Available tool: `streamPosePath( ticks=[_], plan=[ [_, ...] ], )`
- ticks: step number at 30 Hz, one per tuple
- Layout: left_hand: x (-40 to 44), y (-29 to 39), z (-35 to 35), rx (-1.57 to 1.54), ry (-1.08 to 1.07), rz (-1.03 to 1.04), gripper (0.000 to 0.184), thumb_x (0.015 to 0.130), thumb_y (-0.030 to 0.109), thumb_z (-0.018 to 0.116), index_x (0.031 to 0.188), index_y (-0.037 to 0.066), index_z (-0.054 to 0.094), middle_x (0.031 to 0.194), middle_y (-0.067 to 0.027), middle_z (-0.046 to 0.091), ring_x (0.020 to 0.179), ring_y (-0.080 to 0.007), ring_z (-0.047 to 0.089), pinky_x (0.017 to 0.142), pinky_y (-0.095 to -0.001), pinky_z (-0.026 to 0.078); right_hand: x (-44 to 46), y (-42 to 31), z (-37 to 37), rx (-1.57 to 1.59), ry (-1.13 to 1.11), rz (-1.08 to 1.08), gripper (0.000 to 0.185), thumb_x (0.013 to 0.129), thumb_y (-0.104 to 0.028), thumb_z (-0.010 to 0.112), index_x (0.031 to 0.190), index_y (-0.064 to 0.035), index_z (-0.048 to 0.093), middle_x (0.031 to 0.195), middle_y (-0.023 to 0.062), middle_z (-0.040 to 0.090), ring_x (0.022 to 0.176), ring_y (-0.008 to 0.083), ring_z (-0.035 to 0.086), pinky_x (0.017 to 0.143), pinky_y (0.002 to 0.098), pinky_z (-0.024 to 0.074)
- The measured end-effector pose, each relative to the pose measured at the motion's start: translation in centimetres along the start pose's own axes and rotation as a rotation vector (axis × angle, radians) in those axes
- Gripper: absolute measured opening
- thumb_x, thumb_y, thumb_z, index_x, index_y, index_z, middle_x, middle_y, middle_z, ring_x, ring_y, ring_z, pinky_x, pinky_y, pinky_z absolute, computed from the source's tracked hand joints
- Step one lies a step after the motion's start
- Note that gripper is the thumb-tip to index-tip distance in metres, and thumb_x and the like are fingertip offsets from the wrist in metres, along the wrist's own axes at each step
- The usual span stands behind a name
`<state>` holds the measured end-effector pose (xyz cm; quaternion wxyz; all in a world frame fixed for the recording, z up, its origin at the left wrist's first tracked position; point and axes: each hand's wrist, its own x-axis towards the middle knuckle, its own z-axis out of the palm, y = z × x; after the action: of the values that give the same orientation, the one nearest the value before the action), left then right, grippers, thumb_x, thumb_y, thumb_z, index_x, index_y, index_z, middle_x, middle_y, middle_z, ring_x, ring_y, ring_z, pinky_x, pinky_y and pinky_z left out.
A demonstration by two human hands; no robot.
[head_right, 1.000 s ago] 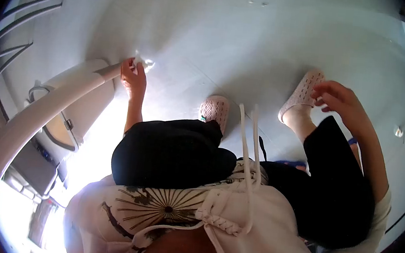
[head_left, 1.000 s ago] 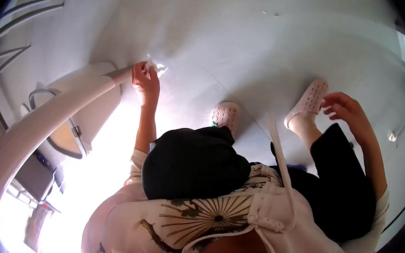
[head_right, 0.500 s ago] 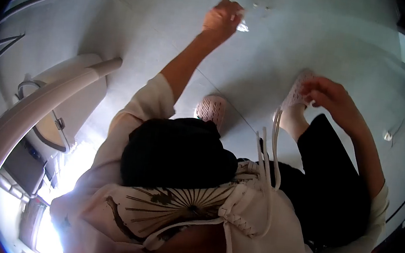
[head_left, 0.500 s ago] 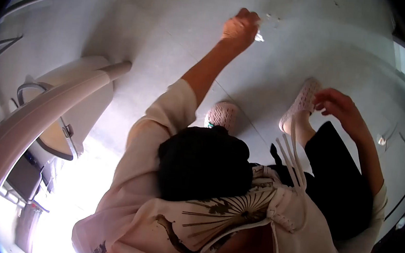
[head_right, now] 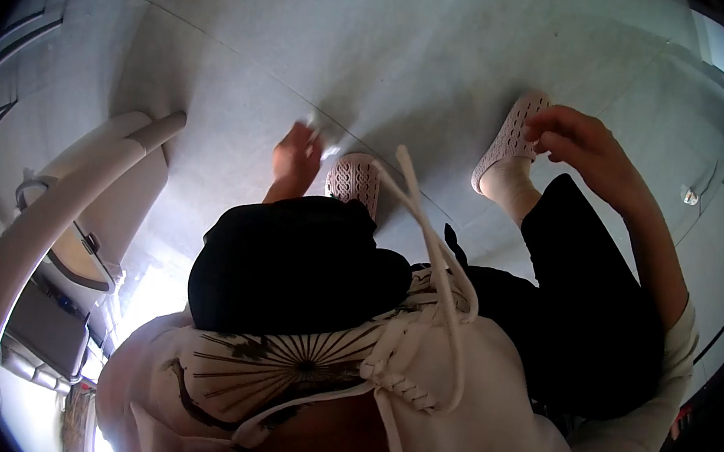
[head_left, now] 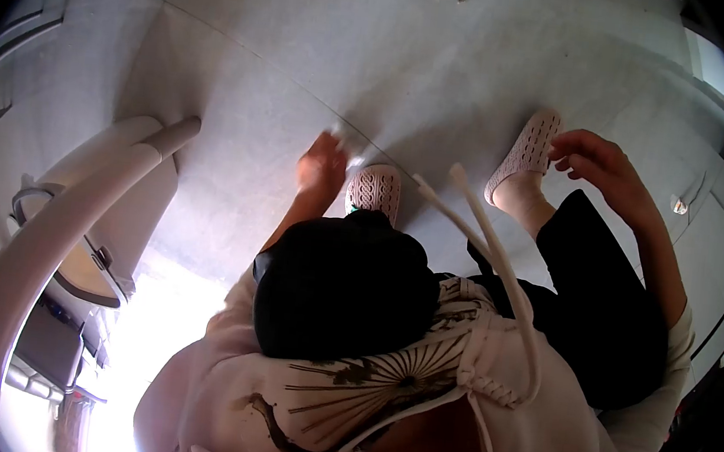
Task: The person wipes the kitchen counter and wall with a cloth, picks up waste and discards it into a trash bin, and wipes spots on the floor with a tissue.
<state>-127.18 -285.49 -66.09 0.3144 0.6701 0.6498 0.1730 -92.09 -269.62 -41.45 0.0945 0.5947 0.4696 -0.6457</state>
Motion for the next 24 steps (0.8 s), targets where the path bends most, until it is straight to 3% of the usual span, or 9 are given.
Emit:
streamPosePath(
  ticks=[1,3,7,9,12,15,18,21,24],
  plan=[
    [2.8,1.2,1.4,0.027,0.01,0.11,0.017,0.077,0.01,0.057,0.092,0.009,0.05,0.081,-0.013,0.059,0.074,-0.0346,0.061,0.062,-0.0452,0.049,0.2,-0.3,0.2,-0.029,-0.004,-0.029,0.029,0.088,-0.019,0.048,0.113,-0.0047,0.054,0.102,0.005,0.06,0.092,0.0133,0.056,0.08,0.0277,0.0445],
    [8.6,5.0,3.3,-0.1,-0.089,-0.133,0.012,0.077,0.014,0.057,0.086,0.005,0.054,0.075,-0.0161,0.061,0.072,-0.0393,0.059,0.062,-0.0456,0.049,0.6,-1.1,0.7,-0.061,-0.011,-0.036,0.029,0.088,-0.018,0.048,0.113,-0.0048,0.054,0.102,0.005,0.06,0.092,0.0135,0.056,0.08,0.0278,0.0448],
    [17.7,7.4,3.8,-0.561,0.046,-0.053,0.017,0.076,0.017,0.061,0.081,0.002,0.054,0.061,-0.0152,0.059,0.052,-0.0279,0.061,0.051,-0.0367,0.049,1.1,-1.9,1.1,-0.178,-0.015,-0.175,0.029,0.088,-0.017,0.048,0.113,-0.0048,0.054,0.101,0.0049,0.06,0.093,0.014,0.057,0.08,0.0284,0.0453],
    [16.7,8.2,-1.1,-0.604,0.014,-0.162,0.011,0.077,0.013,0.059,0.078,0.004,0.052,0.062,-0.0142,0.059,0.052,-0.0291,0.06,0.051,-0.0367,0.048,0.7,-2.4,1.4,-0.235,0.015,-0.116,0.029,0.088,-0.018,0.048,0.114,-0.0049,0.054,0.101,0.0047,0.06,0.094,0.0141,0.056,0.081,0.0288,0.045],
    [12.0,5.2,-1.1,-0.253,-0.048,-0.06,0.011,0.076,0.011,0.058,0.077,0.004,0.051,0.063,-0.0129,0.059,0.058,-0.0301,0.061,0.053,-0.038,0.048,0.9,-2.0,0.9,-0.042,0.007,-0.123,0.03,0.088,-0.017,0.049,0.115,-0.0046,0.054,0.101,0.0045,0.06,0.094,0.0144,0.056,0.083,0.029,0.0443],
    [8.1,4.3,2.2,-0.237,-0.14,-0.071,0.017,0.077,0.012,0.058,0.088,0.005,0.048,0.068,-0.0156,0.061,0.063,-0.0339,0.061,0.055,-0.0424,0.049,1.1,-0.4,0.8,-0.059,-0.022,-0.087,0.03,0.087,-0.015,0.049,0.114,-0.0038,0.054,0.1,0.0055,0.06,0.094,0.0146,0.056,0.083,0.0287,0.0444],
    [12.2,7.7,4.3,-0.044,-0.216,0.001,0.018,0.078,0.01,0.056,0.092,0.004,0.046,0.068,-0.0167,0.061,0.066,-0.0363,0.061,0.056,-0.0439,0.049,1.5,-0.7,0.9,-0.174,-0.077,-0.065,0.029,0.087,-0.013,0.049,0.114,-0.0029,0.054,0.098,0.0065,0.06,0.092,0.0147,0.056,0.082,0.0288,0.0451],
    [17.4,10.2,5.7,-0.02,-0.081,0.171,0.012,0.08,0.01,0.056,0.088,0.003,0.051,0.065,-0.0132,0.06,0.06,-0.0253,0.064,0.052,-0.0356,0.051,2.5,-1.5,0.6,-0.226,-0.062,-0.192,0.029,0.09,-0.023,0.048,0.109,-0.0042,0.057,0.098,0.0096,0.062,0.091,0.0197,0.059,0.079,0.0316,0.0481],
    [19.5,10.2,2.6,-0.668,-0.218,-0.164,0.014,0.081,0.008,0.056,0.092,-0.002,0.055,0.071,-0.0092,0.06,0.054,-0.0136,0.063,0.044,-0.0248,0.051,3.3,-2.3,-0.8,-0.312,-0.007,-0.275,0.029,0.09,-0.025,0.049,0.109,-0.0052,0.057,0.098,0.0092,0.062,0.091,0.0197,0.059,0.078,0.0316,0.0486]
  ],
)
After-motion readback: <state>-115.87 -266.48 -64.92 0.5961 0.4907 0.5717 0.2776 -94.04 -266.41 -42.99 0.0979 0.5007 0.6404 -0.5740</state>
